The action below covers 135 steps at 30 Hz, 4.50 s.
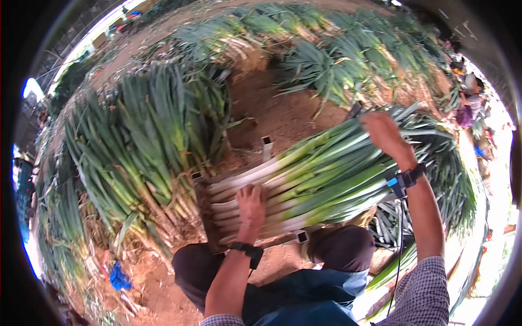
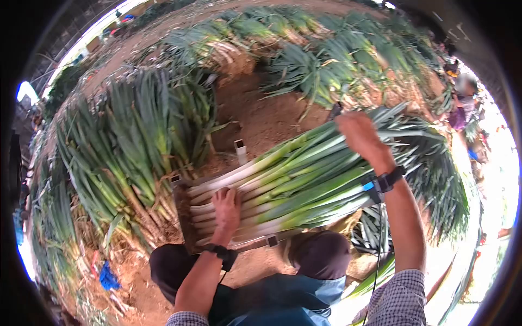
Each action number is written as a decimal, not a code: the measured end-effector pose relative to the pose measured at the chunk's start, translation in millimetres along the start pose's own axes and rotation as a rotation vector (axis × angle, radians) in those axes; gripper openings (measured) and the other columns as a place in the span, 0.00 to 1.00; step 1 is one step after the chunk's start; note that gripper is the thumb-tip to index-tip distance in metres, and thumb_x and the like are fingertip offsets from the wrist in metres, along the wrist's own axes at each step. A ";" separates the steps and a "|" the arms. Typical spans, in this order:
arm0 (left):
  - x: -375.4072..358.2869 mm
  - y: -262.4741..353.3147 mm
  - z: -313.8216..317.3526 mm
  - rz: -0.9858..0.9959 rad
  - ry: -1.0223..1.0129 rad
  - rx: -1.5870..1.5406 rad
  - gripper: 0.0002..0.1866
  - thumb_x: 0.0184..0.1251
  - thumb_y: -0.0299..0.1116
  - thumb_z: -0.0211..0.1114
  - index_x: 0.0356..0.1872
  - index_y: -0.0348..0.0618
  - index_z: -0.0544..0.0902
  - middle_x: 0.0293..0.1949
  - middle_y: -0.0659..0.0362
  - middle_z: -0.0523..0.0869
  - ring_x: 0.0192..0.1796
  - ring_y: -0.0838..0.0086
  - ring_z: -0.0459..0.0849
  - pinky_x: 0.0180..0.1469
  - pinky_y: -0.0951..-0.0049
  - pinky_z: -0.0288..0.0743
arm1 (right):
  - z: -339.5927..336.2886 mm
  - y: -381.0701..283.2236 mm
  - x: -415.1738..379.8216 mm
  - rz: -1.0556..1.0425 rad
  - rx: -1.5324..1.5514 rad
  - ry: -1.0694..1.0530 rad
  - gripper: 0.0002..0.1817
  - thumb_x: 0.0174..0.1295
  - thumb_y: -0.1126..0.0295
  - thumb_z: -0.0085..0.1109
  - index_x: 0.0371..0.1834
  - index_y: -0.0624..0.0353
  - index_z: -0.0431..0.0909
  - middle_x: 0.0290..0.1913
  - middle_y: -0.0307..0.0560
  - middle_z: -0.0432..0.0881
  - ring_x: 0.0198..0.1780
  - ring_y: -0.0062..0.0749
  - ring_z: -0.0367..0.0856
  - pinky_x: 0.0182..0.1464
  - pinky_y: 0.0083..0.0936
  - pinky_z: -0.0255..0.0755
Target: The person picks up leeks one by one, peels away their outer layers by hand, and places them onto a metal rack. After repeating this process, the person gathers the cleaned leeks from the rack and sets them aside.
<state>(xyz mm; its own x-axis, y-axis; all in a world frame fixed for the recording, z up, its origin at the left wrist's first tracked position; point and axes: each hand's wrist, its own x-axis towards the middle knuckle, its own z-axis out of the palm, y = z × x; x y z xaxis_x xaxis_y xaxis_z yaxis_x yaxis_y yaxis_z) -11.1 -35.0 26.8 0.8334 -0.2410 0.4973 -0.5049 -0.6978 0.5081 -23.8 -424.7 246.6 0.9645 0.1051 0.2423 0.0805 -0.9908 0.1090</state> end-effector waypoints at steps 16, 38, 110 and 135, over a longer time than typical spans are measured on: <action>9.1 1.3 -7.7 0.029 -0.046 0.108 0.06 0.63 0.33 0.67 0.38 0.46 0.85 0.50 0.53 0.80 0.54 0.54 0.76 0.60 0.50 0.66 | 124.8 -120.1 84.1 -0.577 0.002 -0.125 0.04 0.48 0.70 0.63 0.28 0.54 0.84 0.33 0.49 0.85 0.41 0.42 0.85 0.43 0.39 0.75; 20.4 -29.0 7.9 -0.188 -0.332 -0.039 0.26 0.66 0.39 0.65 0.62 0.38 0.74 0.56 0.45 0.80 0.59 0.46 0.74 0.66 0.47 0.62 | 18.9 -16.2 -52.2 0.590 0.009 -0.040 0.25 0.60 0.52 0.67 0.47 0.64 0.74 0.24 0.51 0.80 0.31 0.51 0.84 0.35 0.46 0.78; 16.1 -30.6 13.8 -0.212 -0.251 -0.062 0.25 0.65 0.40 0.70 0.58 0.37 0.76 0.53 0.46 0.82 0.59 0.49 0.75 0.66 0.51 0.63 | 71.4 63.0 -51.4 0.548 0.085 -0.460 0.35 0.74 0.40 0.35 0.61 0.57 0.80 0.71 0.57 0.73 0.73 0.53 0.66 0.75 0.52 0.53; 46.7 -141.6 60.2 0.022 -0.297 0.055 0.23 0.79 0.43 0.54 0.62 0.34 0.75 0.61 0.40 0.80 0.62 0.47 0.79 0.64 0.56 0.73 | 68.1 -177.6 -848.7 1.610 0.941 0.594 0.09 0.66 0.67 0.63 0.30 0.56 0.75 0.29 0.37 0.75 0.30 0.23 0.76 0.28 0.24 0.69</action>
<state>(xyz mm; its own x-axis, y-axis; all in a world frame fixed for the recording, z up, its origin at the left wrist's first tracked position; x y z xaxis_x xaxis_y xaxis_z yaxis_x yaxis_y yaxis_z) 112.9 11.9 -64.3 0.8556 -0.4378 0.2761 -0.5176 -0.7237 0.4564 -839.5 -343.7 -44.1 0.0873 -0.9827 -0.1633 -0.3629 0.1213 -0.9239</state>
